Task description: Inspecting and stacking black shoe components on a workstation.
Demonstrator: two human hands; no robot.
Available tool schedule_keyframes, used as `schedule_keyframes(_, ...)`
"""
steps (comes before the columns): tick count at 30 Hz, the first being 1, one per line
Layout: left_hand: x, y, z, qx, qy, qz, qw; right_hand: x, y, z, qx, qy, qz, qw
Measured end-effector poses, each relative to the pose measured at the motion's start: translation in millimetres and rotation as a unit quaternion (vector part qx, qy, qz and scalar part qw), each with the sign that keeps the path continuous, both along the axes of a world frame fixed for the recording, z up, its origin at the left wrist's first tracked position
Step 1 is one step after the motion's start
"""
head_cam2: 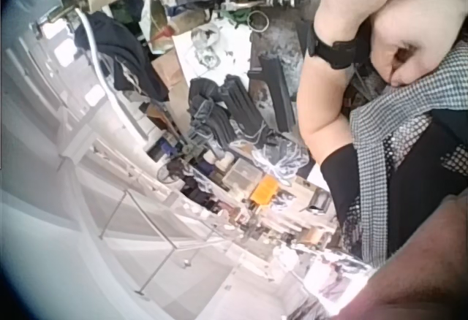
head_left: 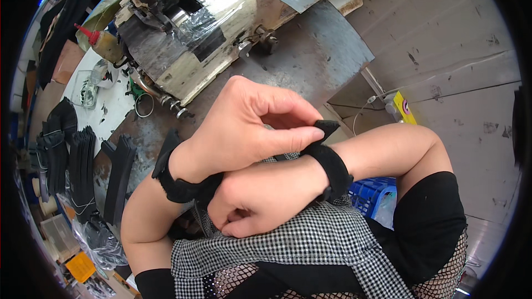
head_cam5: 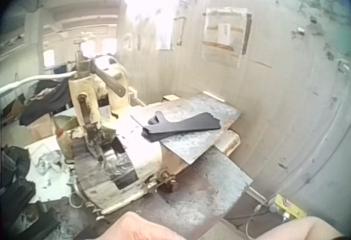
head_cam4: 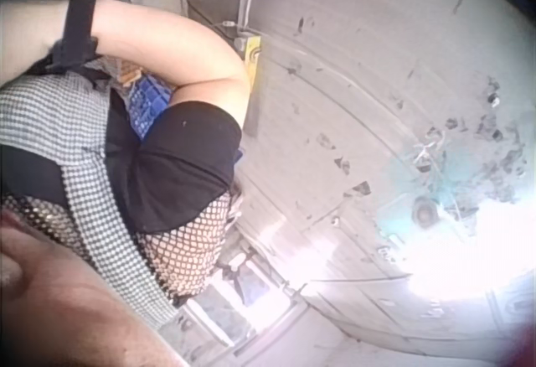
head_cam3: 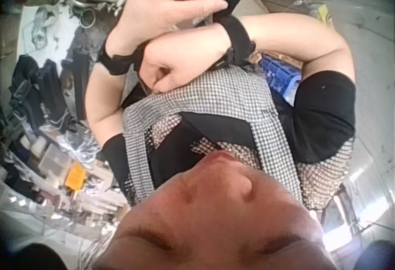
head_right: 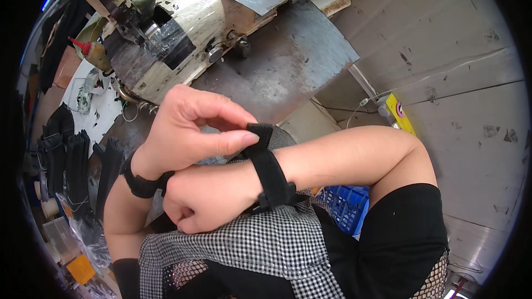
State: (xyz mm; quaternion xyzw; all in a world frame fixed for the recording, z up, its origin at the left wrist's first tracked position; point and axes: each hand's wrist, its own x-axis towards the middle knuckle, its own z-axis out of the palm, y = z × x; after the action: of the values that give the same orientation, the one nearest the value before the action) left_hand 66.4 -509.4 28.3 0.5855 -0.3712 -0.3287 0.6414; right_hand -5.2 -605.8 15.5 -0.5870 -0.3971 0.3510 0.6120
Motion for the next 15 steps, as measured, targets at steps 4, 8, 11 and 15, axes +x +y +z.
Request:
schedule_keyframes(4, 0, -2, -2, -0.047, -0.147, 0.009, 0.988, 6, 0, 2, -0.07, 0.024, 0.047, 0.996)
schedule_keyframes(8, 3, -3, -7, -0.077, -0.168, -0.019, 0.983, 7, 2, 1, -0.053, 0.054, 0.026, 0.997)
schedule_keyframes(11, 9, 1, -8, -0.087, -0.186, -0.053, 0.977, 8, 1, -4, -0.099, 0.09, 0.036, 0.99)
schedule_keyframes(15, 16, 5, -10, -0.089, -0.203, -0.082, 0.972, 17, -8, -4, -0.133, 0.045, 0.048, 0.989)
